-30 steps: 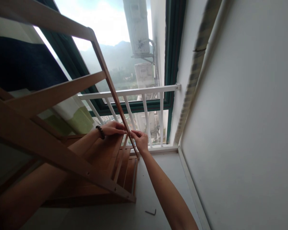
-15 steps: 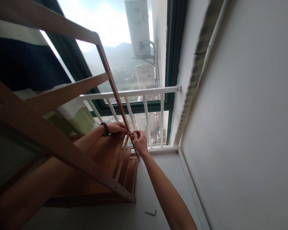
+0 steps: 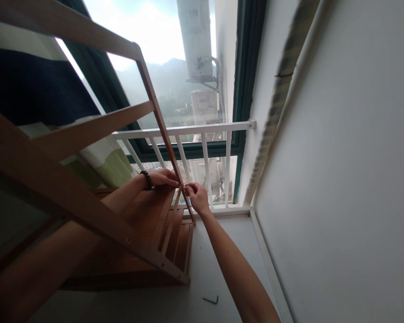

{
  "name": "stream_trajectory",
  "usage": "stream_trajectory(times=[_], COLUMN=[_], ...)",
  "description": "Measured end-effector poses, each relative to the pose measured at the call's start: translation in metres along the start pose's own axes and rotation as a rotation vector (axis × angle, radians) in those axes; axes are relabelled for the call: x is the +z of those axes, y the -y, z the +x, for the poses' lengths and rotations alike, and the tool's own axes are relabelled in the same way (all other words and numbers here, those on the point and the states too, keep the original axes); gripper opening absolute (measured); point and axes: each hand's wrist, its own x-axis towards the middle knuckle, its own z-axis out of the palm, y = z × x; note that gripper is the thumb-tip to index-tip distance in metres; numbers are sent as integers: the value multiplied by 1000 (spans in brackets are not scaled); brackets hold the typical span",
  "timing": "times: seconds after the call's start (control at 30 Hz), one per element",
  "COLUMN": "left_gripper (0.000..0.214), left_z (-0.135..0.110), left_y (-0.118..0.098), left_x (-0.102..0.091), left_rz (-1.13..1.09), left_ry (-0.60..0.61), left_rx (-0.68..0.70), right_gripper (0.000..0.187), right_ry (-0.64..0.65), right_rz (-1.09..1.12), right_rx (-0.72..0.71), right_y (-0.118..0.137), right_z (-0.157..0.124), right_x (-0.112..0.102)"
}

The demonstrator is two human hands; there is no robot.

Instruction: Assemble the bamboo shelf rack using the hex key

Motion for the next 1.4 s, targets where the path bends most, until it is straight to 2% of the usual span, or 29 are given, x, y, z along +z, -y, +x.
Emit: stream_trajectory(times=[0.17,0.37,0.63,0.83,0.93,1.07,1.23,1.4], left_gripper=[32,39,43,37,35,29,28,36], left_z=[-3,-7,-5,-6,-6,-8,-10,-11], left_y=[-2,-3,4,3,2,0,-2,3], left_x=[1,2,8,8,9,11,10,7], left_rz=[-10,-4,-32,-40,-37,1,40,58], left_ry=[24,-63,-85,-90,-108,-96,-90,-16], left_rx=[69,48,67,60,51,51,77,132], right_gripper=[21,21,24,31,34,36,36,33], right_ry=[-33,-32,2,-13,-23,-20,-15,-26], right_rz=[25,25,18,180,223,188,40,141], right_rx=[27,11,3,141,166,154,83,54], right_y=[1,4,9,6,1,0,3,6], right_z=[-1,0,0,1,3,5,6,2], right_x=[2,2,1,4,5,5,3,1])
